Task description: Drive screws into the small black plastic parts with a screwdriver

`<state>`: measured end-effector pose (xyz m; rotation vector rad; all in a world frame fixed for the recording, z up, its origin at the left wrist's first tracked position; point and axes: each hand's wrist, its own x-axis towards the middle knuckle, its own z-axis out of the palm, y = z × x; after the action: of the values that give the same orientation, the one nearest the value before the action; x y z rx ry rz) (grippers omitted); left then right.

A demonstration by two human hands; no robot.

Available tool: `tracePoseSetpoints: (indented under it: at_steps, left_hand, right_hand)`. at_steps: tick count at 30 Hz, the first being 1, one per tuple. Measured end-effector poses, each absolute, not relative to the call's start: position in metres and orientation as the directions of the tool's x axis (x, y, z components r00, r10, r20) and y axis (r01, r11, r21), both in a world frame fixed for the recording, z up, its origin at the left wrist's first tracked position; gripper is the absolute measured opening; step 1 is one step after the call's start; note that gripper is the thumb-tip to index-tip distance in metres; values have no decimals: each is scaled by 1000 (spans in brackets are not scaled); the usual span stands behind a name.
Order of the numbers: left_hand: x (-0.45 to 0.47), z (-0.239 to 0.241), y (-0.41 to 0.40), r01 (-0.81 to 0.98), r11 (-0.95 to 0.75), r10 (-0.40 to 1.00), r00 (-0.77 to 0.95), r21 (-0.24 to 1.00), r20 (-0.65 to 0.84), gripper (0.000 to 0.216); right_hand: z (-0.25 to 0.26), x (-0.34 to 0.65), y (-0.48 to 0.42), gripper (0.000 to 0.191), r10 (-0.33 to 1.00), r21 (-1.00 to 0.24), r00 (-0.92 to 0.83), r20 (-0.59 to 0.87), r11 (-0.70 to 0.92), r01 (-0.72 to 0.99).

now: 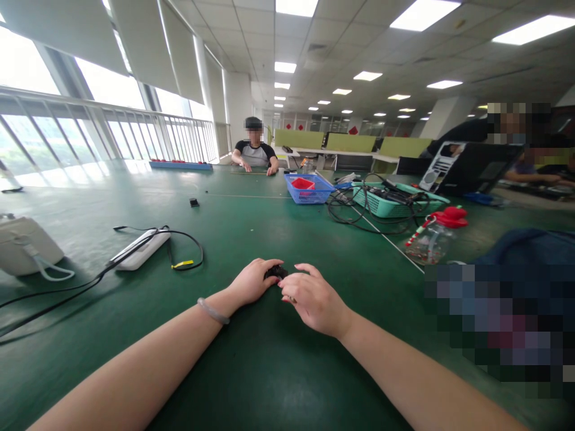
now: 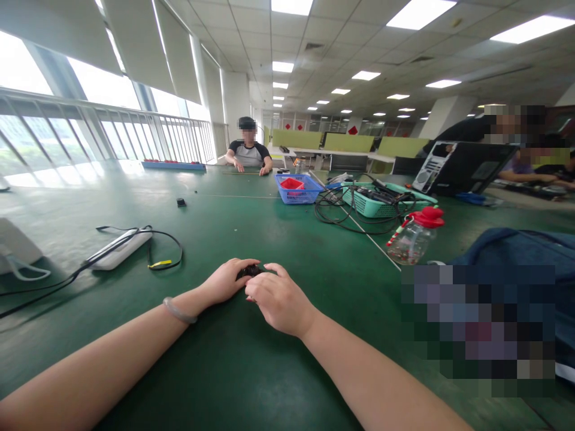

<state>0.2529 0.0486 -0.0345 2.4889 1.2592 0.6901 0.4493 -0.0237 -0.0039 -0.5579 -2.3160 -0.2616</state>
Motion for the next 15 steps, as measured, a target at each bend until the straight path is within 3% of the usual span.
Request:
tracePoseSetpoints:
  at_steps: [15]
  left_hand:
    - [252, -37, 49, 673, -598, 801, 513, 434, 308, 40]
  right_hand:
    - [-4, 452, -24, 16, 283, 79, -627, 726, 871, 484]
